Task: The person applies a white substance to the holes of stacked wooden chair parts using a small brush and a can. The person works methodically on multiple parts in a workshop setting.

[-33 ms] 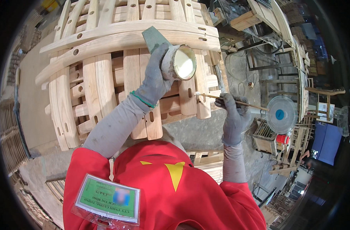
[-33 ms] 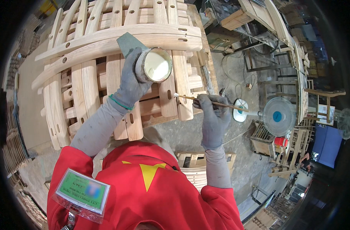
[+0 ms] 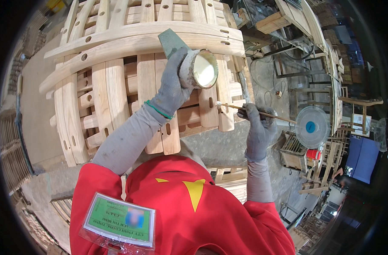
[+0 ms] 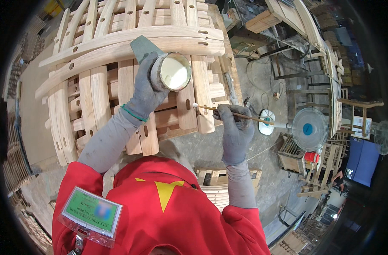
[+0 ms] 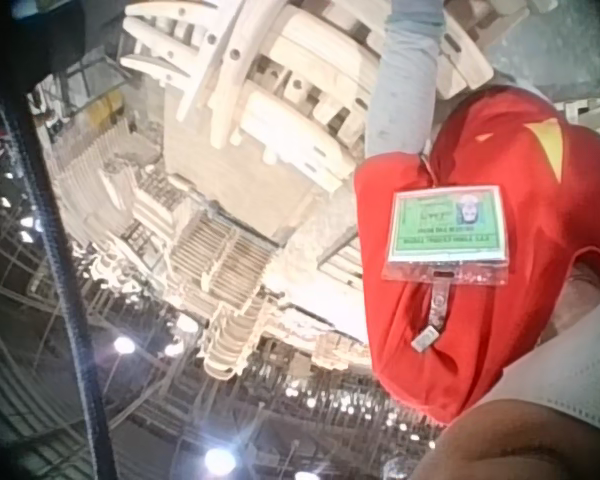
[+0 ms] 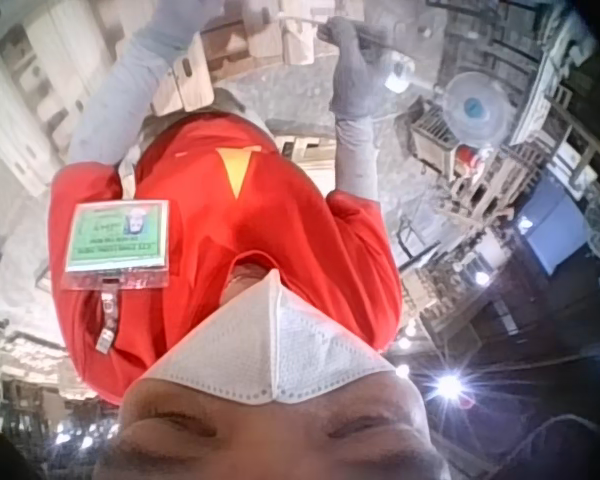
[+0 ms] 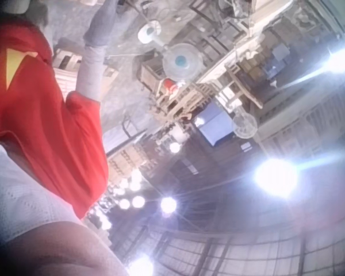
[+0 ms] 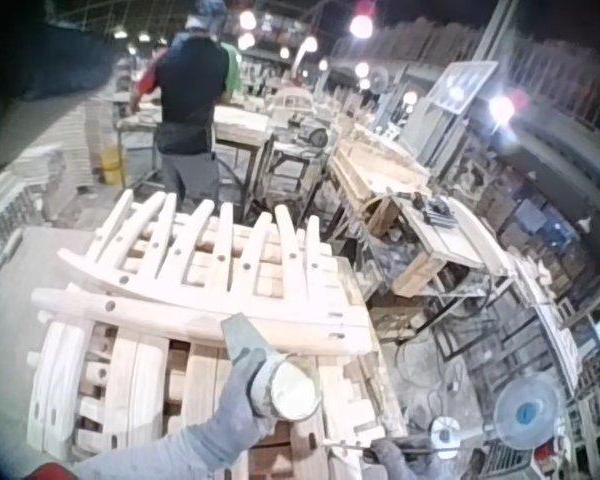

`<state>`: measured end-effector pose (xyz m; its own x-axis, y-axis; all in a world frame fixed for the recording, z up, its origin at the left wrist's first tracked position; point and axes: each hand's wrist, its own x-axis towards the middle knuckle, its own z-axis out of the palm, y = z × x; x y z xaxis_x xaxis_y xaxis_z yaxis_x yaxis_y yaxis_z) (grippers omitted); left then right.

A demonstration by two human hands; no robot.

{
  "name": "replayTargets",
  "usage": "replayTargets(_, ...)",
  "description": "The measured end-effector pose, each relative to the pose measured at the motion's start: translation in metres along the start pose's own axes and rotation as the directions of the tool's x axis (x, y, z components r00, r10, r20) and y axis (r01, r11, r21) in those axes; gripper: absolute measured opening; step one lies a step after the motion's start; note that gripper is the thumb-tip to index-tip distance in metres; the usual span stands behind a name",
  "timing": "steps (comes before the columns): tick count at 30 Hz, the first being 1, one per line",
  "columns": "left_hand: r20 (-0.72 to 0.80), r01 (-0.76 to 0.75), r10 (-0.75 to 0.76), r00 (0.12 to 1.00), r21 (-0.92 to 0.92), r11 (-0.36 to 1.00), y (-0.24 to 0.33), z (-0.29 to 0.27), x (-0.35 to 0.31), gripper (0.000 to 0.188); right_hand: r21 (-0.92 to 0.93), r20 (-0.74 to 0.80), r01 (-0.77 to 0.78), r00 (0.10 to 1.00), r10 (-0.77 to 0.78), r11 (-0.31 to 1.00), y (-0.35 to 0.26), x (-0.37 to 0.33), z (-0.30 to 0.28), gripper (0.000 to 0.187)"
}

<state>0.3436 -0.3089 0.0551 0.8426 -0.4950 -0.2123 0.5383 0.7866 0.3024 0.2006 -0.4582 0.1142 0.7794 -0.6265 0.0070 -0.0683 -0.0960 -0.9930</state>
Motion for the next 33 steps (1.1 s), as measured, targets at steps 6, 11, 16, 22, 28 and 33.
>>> replayTargets(6, 0.040, -0.007, 0.008, 0.999, -0.015, 1.000, -0.001, -0.008, 0.004, 0.031, -0.042, 0.065, 0.088, 0.994, -0.085, 0.995, 0.012, 0.000, 0.002, 0.013)
replayTargets(11, -0.065, 0.015, -0.015, 0.998, 0.004, 1.000, -0.001, -0.004, 0.003, 0.031, -0.069, 0.072, 0.060, 0.996, -0.055, 0.996, 0.007, 0.001, 0.007, 0.011)
replayTargets(16, -0.067, -0.026, 0.027, 0.997, 0.010, 1.000, 0.000, -0.007, 0.004, 0.032, -0.139, 0.130, 0.071, 0.990, -0.053, 0.988, -0.004, 0.004, 0.019, 0.011)
replayTargets(22, -0.078, -0.034, 0.038, 0.996, 0.049, 0.998, -0.002, -0.006, 0.007, 0.034, -0.385, 0.288, 0.206, 0.953, -0.095, 0.899, -0.003, 0.012, 0.030, 0.016)
replayTargets(28, -0.116, -0.016, 0.022, 0.993, 0.048, 0.999, -0.003, -0.007, 0.007, 0.035, -0.460, 0.308, 0.169, 0.951, -0.022, 0.871, -0.013, 0.013, 0.038, 0.018)
replayTargets(33, -0.076, -0.020, 0.025, 0.997, 0.058, 0.998, -0.003, -0.008, 0.006, 0.036, -0.397, 0.312, 0.217, 0.946, -0.091, 0.892, -0.005, 0.009, 0.032, 0.015)
